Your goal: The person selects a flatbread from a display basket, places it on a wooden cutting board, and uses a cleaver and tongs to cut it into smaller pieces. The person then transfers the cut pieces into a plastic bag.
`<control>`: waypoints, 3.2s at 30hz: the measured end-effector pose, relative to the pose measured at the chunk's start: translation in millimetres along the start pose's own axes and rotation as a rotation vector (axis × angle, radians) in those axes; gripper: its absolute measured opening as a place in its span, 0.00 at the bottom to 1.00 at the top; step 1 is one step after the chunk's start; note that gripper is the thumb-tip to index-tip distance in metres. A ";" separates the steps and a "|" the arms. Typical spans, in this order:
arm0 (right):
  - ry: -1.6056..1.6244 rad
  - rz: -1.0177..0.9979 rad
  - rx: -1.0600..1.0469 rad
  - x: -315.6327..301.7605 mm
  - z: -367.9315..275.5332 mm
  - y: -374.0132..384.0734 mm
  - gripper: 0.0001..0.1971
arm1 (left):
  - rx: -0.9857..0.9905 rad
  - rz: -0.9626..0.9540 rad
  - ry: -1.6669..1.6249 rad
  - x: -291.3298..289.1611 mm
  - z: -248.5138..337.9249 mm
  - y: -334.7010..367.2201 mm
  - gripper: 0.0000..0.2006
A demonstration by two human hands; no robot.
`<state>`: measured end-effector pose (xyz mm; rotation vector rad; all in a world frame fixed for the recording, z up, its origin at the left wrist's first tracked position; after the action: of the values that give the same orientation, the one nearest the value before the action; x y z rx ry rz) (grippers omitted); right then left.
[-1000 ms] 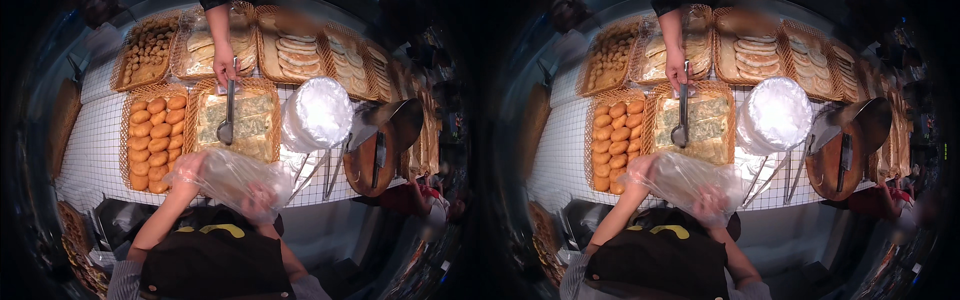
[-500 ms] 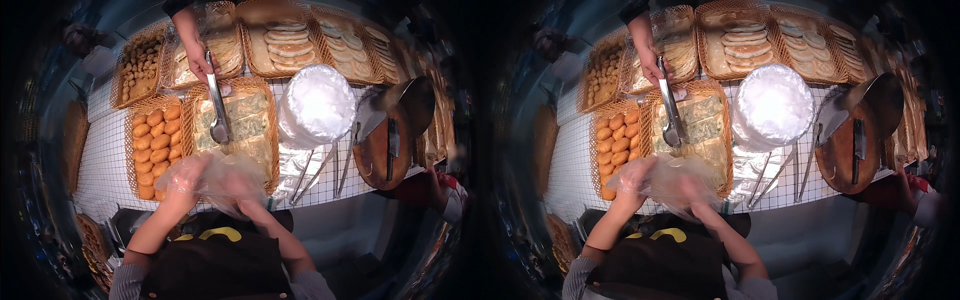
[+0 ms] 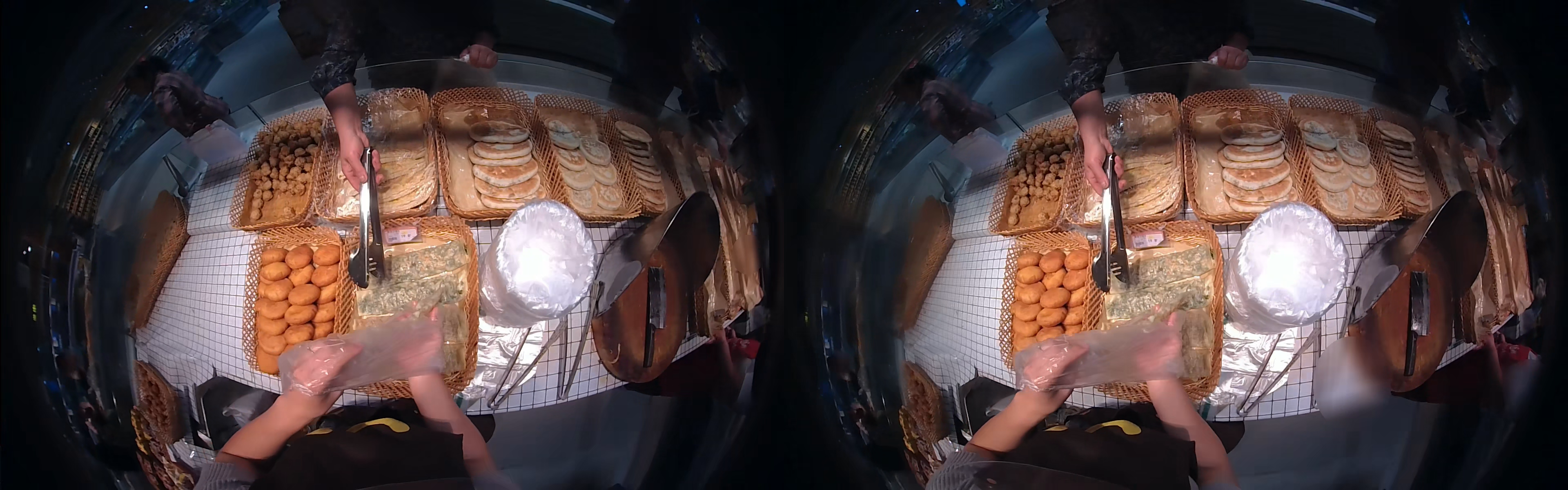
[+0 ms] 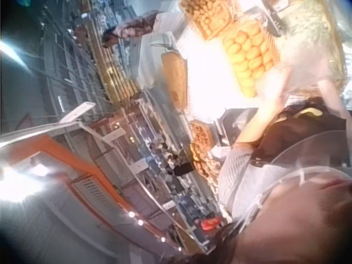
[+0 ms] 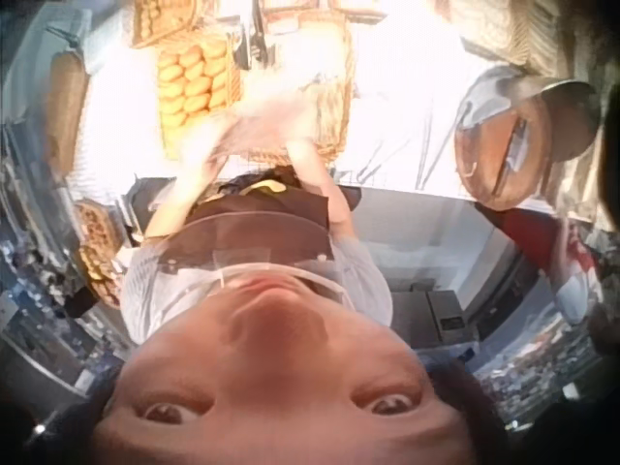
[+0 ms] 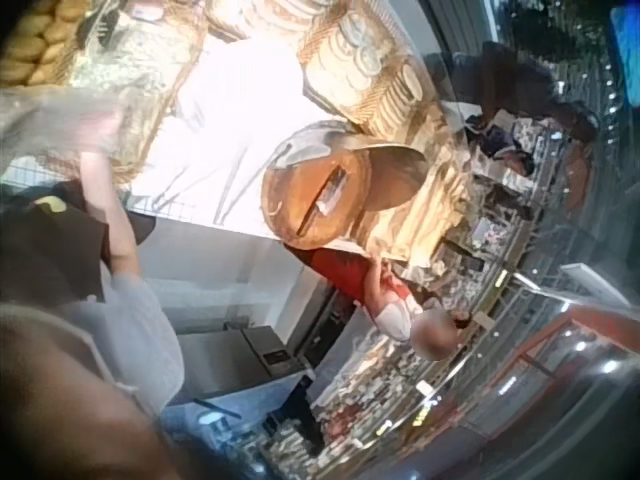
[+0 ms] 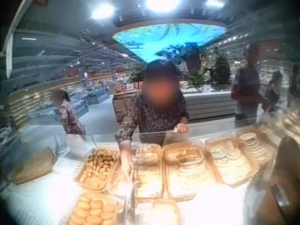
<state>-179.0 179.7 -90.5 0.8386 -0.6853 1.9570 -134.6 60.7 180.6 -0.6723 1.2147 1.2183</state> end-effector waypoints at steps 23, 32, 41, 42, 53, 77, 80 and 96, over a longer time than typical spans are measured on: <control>-0.744 0.413 -0.528 76.4 -1.4 -93.5 0.20 | -0.461 0.273 -0.333 103.5 -58.8 -78.4 0.06; -1.238 0.453 -0.753 86.1 -21.3 -51.4 0.20 | -0.627 0.239 -0.403 148.9 -101.2 -69.4 0.08; -1.359 0.455 -0.790 99.5 -12.7 -69.5 0.11 | -0.518 0.371 -0.361 127.2 -81.9 -82.4 0.05; -1.369 0.485 -0.810 98.8 -12.8 -74.5 0.11 | -0.513 0.370 -0.352 124.3 -78.9 -81.9 0.05; -1.391 0.579 -0.763 73.9 -5.9 -116.6 0.10 | -0.535 0.248 -0.491 140.7 -64.0 -107.7 0.07; -1.585 0.488 -0.742 61.6 -1.4 -140.6 0.08 | -0.546 0.262 -0.399 134.9 -59.2 -121.4 0.06; -1.473 0.544 -0.769 58.2 -2.0 -140.5 0.10 | -0.557 0.289 -0.394 139.7 -62.0 -124.0 0.06; -1.538 0.499 -0.840 58.9 -2.1 -144.3 0.11 | -0.497 0.273 -0.360 136.3 -59.5 -131.5 0.07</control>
<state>-76.5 278.1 -26.3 1.5737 -2.5180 0.7727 -44.8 15.4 9.4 -0.6189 0.7178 1.8143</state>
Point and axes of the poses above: each hand's wrist, its own y-axis towards the middle knuckle, its own x-axis out of the palm, z = x × y, the point moved 2 cm from there along y, towards the middle knuckle, and after that the axes turned 15 degrees about y, right-handed, at the moved point
